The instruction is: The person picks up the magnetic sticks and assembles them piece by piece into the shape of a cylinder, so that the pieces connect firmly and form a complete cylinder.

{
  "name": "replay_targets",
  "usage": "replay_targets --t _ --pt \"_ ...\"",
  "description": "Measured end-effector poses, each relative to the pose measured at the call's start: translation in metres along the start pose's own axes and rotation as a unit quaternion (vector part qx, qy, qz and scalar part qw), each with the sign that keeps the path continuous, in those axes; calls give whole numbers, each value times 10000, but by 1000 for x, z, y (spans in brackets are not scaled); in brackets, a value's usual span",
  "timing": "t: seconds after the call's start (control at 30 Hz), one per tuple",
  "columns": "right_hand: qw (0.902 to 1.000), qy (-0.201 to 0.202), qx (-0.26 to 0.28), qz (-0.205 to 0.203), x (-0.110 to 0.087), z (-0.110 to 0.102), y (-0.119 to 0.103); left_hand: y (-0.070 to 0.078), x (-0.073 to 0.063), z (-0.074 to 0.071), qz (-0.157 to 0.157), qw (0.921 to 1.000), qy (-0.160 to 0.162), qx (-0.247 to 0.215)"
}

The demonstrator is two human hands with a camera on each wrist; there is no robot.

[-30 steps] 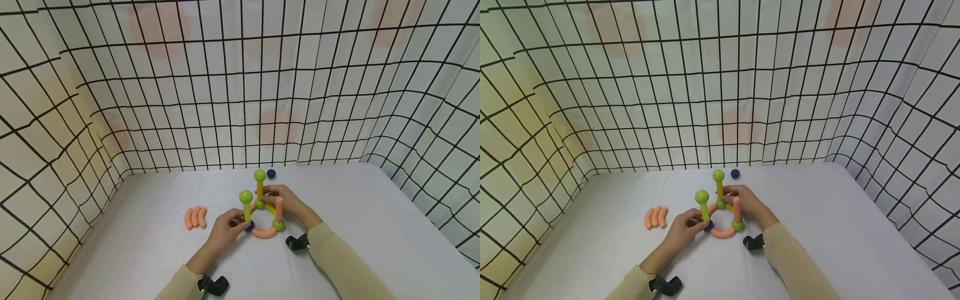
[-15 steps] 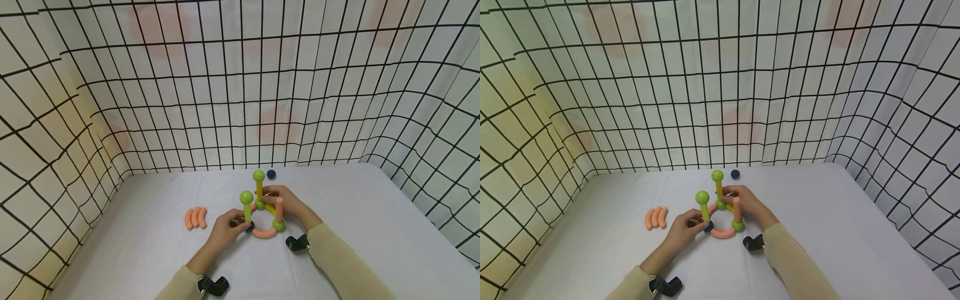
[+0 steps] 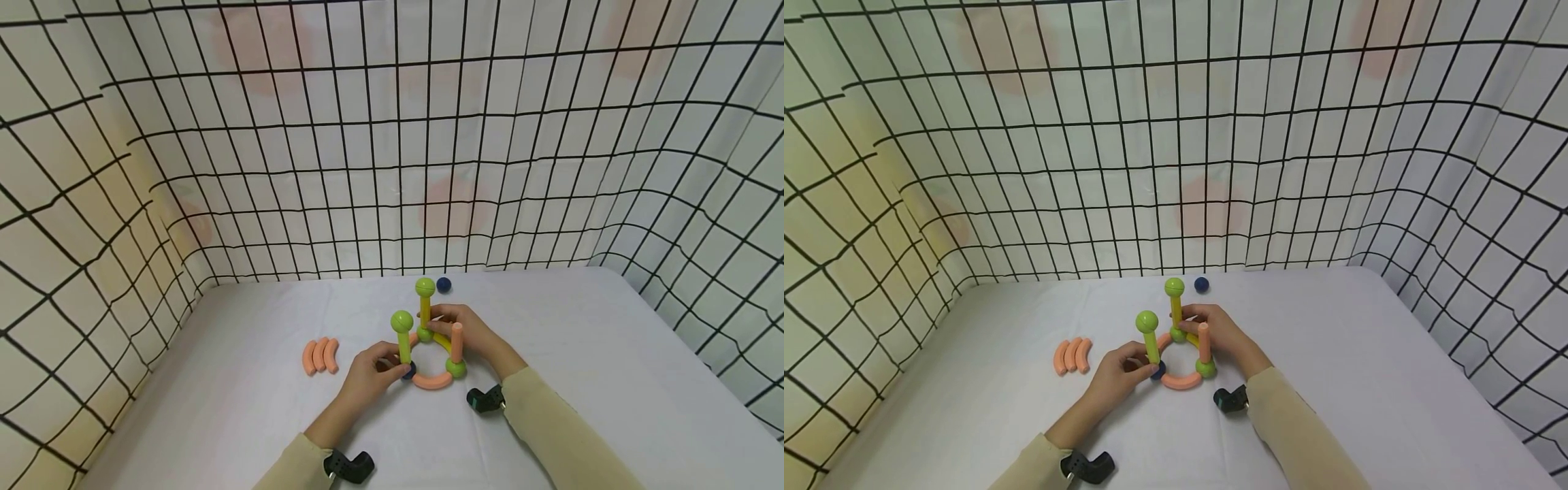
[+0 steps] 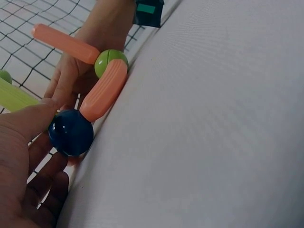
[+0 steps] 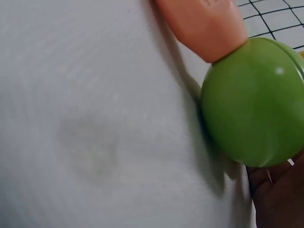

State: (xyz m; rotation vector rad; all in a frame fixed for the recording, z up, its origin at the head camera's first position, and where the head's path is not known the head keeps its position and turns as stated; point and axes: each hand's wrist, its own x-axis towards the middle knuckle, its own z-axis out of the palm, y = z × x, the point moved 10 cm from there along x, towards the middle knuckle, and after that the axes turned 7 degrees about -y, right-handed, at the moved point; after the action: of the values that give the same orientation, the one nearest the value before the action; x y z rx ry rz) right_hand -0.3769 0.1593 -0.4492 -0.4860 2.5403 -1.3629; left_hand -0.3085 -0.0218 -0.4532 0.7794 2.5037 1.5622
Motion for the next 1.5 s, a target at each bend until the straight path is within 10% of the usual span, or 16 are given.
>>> replay_targets --t 1.0,1.2,1.5 --pt "9992 249 100 292 -3 0 18 5 -5 -1 -338 9978 -421 -381" --pt "9972 584 211 417 -13 -7 26 9 -19 -32 -553 9981 -120 -229" --pt "9855 1542 469 527 -54 -31 32 -6 -41 -113 -1062 9855 1308 189"
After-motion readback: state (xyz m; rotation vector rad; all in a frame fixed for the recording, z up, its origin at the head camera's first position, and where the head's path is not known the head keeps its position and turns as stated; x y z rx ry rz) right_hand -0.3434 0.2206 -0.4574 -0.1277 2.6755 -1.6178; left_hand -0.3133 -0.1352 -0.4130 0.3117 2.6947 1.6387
